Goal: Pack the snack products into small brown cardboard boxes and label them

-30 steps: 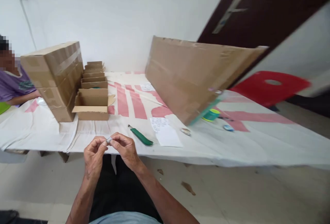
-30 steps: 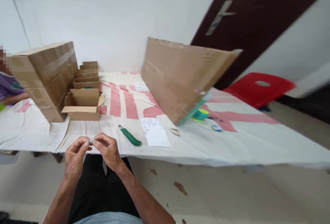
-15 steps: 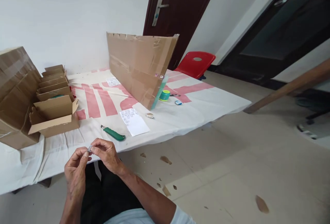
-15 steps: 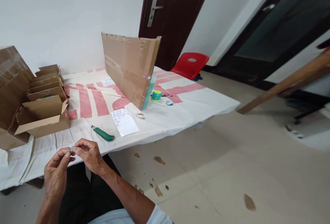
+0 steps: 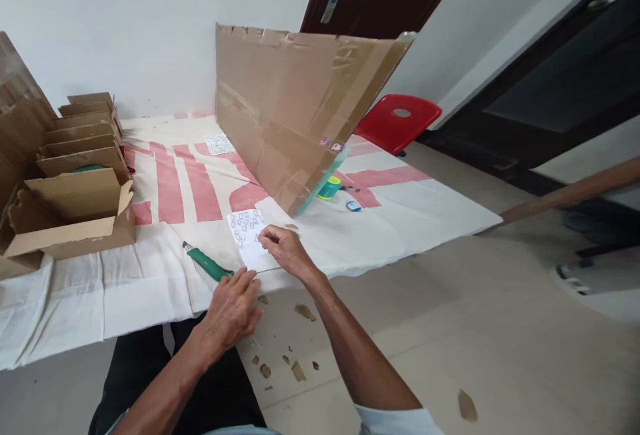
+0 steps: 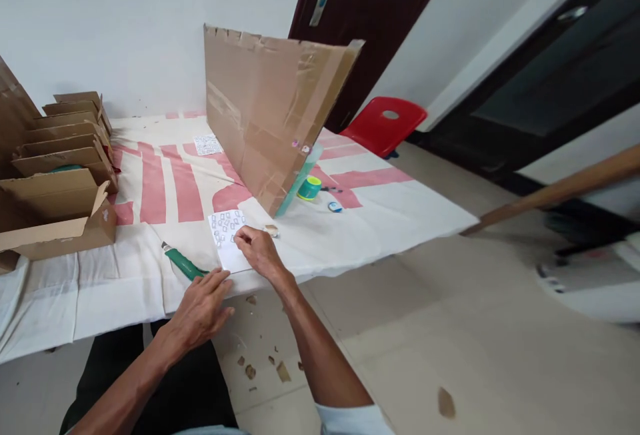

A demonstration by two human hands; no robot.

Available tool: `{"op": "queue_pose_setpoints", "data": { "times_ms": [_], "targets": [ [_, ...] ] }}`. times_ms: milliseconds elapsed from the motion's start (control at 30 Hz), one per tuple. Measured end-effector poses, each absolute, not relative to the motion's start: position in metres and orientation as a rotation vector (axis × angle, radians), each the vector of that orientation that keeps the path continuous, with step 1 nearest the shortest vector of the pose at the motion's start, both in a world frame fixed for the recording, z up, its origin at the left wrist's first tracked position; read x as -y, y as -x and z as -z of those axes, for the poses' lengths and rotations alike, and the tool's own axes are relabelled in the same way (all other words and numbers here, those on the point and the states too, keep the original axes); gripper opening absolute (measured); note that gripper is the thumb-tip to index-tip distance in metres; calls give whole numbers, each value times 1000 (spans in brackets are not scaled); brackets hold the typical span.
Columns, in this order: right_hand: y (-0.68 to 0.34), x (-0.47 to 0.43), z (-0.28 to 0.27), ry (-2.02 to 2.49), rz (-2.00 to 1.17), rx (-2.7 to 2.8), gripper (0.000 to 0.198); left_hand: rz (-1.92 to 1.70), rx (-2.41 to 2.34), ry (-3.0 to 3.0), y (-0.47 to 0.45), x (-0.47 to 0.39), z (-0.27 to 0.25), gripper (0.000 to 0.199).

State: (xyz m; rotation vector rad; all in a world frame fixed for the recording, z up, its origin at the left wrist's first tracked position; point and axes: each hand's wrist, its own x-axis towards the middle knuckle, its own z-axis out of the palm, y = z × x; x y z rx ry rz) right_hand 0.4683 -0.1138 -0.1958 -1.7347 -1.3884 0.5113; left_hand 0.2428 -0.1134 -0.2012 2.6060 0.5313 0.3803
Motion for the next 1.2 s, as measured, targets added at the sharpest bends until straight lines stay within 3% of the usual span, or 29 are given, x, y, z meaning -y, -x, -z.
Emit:
{"op": "queue_pose_setpoints", "data": {
  "times_ms": [133, 400, 867, 1200],
  "targets": [
    [-489, 89, 199, 1856, -550, 1495, 17, -158, -561, -2744, -280, 103, 216, 59],
    [-492, 71, 199, 1976, -635, 1599, 17, -58, -583, -2786, -283, 101, 225, 57],
    [-485, 67, 204, 2159, -631, 1632, 19, -119, -552, -2774, -283, 103, 235, 58],
    [-485, 65, 211, 2290, -563, 1560, 8, -181, -565, -2776, -285, 106, 242, 54]
  ]
}}
